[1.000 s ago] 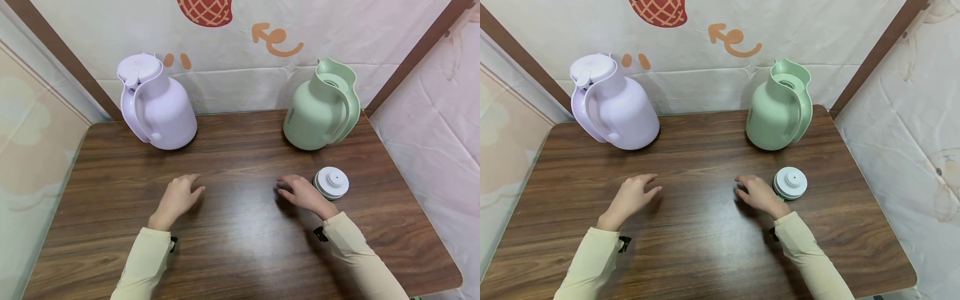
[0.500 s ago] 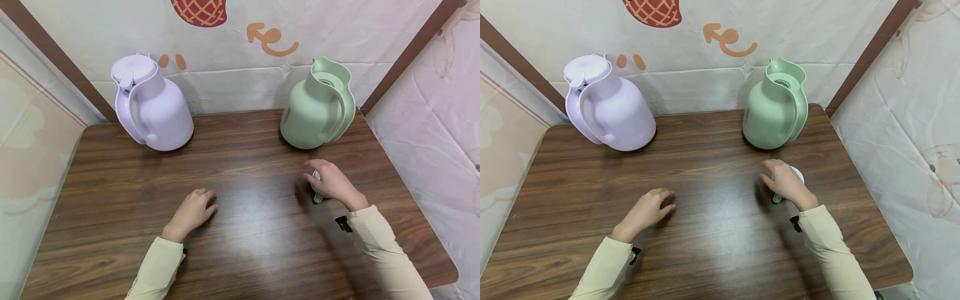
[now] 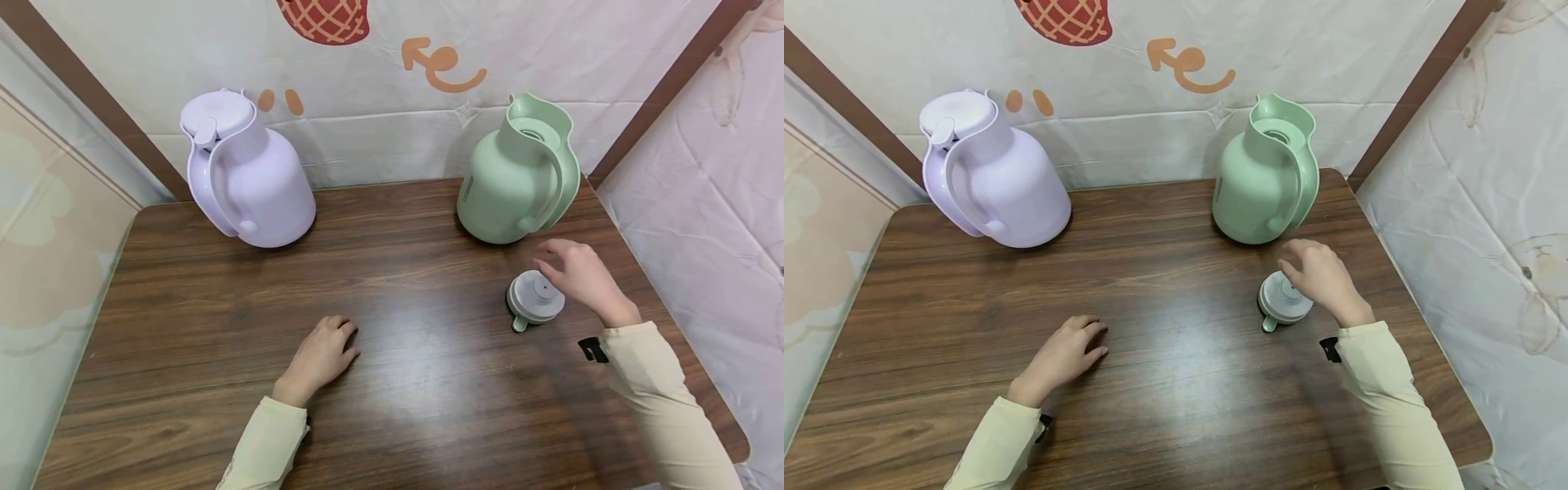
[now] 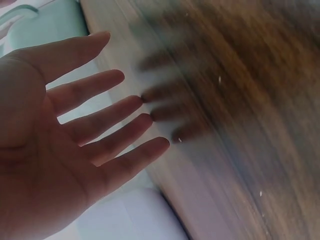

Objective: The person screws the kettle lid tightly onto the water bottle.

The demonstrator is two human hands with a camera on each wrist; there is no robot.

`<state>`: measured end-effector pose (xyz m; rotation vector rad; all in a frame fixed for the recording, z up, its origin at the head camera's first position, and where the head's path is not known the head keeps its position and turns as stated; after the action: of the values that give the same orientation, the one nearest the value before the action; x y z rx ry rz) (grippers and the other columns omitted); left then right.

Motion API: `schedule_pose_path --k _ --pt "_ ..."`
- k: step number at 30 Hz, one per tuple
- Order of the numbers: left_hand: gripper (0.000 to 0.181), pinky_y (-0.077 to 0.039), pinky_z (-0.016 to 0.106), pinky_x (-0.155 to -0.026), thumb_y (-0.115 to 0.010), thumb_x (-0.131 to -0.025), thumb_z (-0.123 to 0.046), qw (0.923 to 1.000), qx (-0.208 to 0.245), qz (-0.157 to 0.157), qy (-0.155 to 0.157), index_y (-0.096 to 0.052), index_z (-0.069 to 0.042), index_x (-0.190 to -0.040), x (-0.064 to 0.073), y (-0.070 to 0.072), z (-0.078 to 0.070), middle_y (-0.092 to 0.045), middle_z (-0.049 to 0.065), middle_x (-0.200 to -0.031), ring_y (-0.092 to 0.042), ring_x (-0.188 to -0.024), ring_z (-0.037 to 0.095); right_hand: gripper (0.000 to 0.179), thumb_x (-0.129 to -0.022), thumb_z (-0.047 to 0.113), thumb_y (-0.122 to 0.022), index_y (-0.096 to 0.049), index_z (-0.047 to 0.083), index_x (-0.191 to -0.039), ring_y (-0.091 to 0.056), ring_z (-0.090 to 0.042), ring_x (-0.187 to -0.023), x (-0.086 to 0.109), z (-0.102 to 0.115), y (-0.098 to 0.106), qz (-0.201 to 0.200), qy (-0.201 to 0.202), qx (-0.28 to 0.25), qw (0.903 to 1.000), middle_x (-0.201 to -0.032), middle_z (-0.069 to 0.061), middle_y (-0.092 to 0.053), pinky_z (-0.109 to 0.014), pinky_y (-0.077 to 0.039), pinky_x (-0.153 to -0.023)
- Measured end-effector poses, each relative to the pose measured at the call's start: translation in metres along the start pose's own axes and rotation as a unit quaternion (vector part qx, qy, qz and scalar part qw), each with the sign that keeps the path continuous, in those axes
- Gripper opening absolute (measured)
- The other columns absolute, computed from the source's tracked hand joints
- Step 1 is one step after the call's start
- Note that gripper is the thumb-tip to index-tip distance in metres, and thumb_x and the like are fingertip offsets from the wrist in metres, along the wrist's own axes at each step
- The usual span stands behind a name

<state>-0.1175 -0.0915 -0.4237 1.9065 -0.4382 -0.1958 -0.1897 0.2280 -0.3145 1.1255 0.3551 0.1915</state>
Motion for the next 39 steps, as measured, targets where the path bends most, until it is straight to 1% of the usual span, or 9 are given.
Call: schedule_pose_path --k 5,9,13,17,20,25,30,36,39 --pt "0.039 -0.041 0.044 -0.088 -0.072 -0.078 -0.016 1.0 -0.01 -0.003 0.0 -0.06 0.004 -0.11 0.002 -0.003 0.0 -0.053 0.022 -0.116 -0.047 -0.11 0.036 0.016 -0.082 0.003 -0.062 -0.062 -0.008 -0.093 -0.06 -0.039 -0.082 -0.005 -0.011 0.011 -0.009 -0.026 0.005 0.9996 -0.092 -0.025 -0.062 -0.049 -0.044 -0.07" --pt "0.04 -0.042 0.044 -0.088 -0.073 -0.077 -0.016 0.9998 -0.02 -0.006 0.003 -0.061 0.004 -0.11 0.002 -0.004 0.002 -0.052 0.022 -0.119 -0.046 -0.111 0.035 0.019 -0.082 0.004 -0.062 -0.062 -0.01 -0.095 -0.06 -0.04 -0.08 -0.011 -0.019 0.017 -0.01 -0.048 0.005 0.9988 -0.091 -0.027 -0.062 -0.05 -0.044 -0.07" --pt "0.041 -0.042 0.043 -0.088 -0.073 -0.076 -0.016 0.9995 -0.03 -0.005 0.006 -0.061 0.004 -0.11 0.001 -0.005 0.004 -0.051 0.022 -0.12 -0.045 -0.112 0.035 0.021 -0.082 0.007 -0.062 -0.062 -0.009 -0.096 -0.059 -0.04 -0.081 -0.017 -0.028 0.022 -0.011 -0.078 -0.008 0.9968 -0.088 -0.025 -0.064 -0.05 -0.042 -0.071" --pt "0.041 -0.041 0.043 -0.089 -0.073 -0.076 -0.016 0.9993 -0.037 -0.004 0.005 -0.061 0.003 -0.11 0.001 -0.005 0.005 -0.051 0.021 -0.121 -0.045 -0.113 0.034 0.02 -0.082 0.008 -0.063 -0.061 -0.007 -0.095 -0.06 -0.039 -0.08 -0.023 -0.031 0.028 -0.016 -0.08 -0.013 0.9966 -0.086 -0.024 -0.064 -0.049 -0.042 -0.072" --pt "0.041 -0.04 0.042 -0.09 -0.074 -0.076 -0.015 0.9992 -0.038 -0.005 0.004 -0.061 0.002 -0.111 0.001 -0.005 0.006 -0.051 0.02 -0.121 -0.045 -0.113 0.034 0.022 -0.082 0.01 -0.064 -0.059 -0.006 -0.096 -0.061 -0.04 -0.081 -0.027 -0.032 0.03 -0.009 -0.083 -0.017 0.9964 -0.089 -0.026 -0.064 -0.049 -0.042 -0.074" --pt "0.042 -0.04 0.041 -0.09 -0.074 -0.076 -0.014 0.9992 -0.039 -0.009 -0.002 -0.06 0.003 -0.112 0.001 -0.004 0.005 -0.053 0.019 -0.12 -0.046 -0.112 0.033 0.03 -0.081 0.016 -0.068 -0.059 -0.006 -0.099 -0.061 -0.041 -0.085 -0.031 -0.036 0.032 -0.001 -0.106 -0.03 0.9939 -0.092 -0.026 -0.063 -0.05 -0.042 -0.078" --pt "0.043 -0.041 0.041 -0.089 -0.074 -0.075 -0.014 0.9991 -0.041 -0.007 -0.001 -0.06 0.004 -0.112 0.0 -0.004 0.007 -0.054 0.018 -0.118 -0.047 -0.11 0.032 0.032 -0.078 0.022 -0.071 -0.06 0.0 -0.099 -0.06 -0.037 -0.088 -0.036 -0.039 0.034 -0.013 -0.125 -0.045 0.991 -0.091 -0.021 -0.065 -0.047 -0.041 -0.077" --pt "0.042 -0.042 0.04 -0.088 -0.074 -0.075 -0.014 0.9988 -0.05 -0.002 -0.002 -0.061 0.003 -0.111 -0.002 -0.003 0.006 -0.055 0.017 -0.116 -0.048 -0.108 0.032 0.04 -0.08 0.024 -0.07 -0.053 -0.001 -0.107 -0.06 -0.035 -0.084 -0.042 -0.039 0.033 -0.021 -0.131 -0.064 0.9891 -0.093 -0.025 -0.062 -0.041 -0.042 -0.071" --pt "0.042 -0.042 0.039 -0.088 -0.074 -0.075 -0.014 0.9985 -0.054 0.001 -0.004 -0.061 0.003 -0.111 -0.003 -0.003 0.005 -0.056 0.016 -0.115 -0.048 -0.107 0.031 0.041 -0.08 0.027 -0.069 -0.054 -0.001 -0.106 -0.06 -0.026 -0.077 -0.043 -0.042 0.033 -0.02 -0.139 -0.069 0.9877 -0.092 -0.024 -0.063 -0.034 -0.042 -0.066"
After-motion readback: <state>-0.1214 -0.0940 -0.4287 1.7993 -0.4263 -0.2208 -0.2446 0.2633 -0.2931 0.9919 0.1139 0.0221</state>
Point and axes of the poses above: each hand's wrist, its own x-axis away from the middle knuckle, its own y-axis out of the back of the hand, z = x × y, the point moved 10 cm from there along -x, towards the middle knuckle
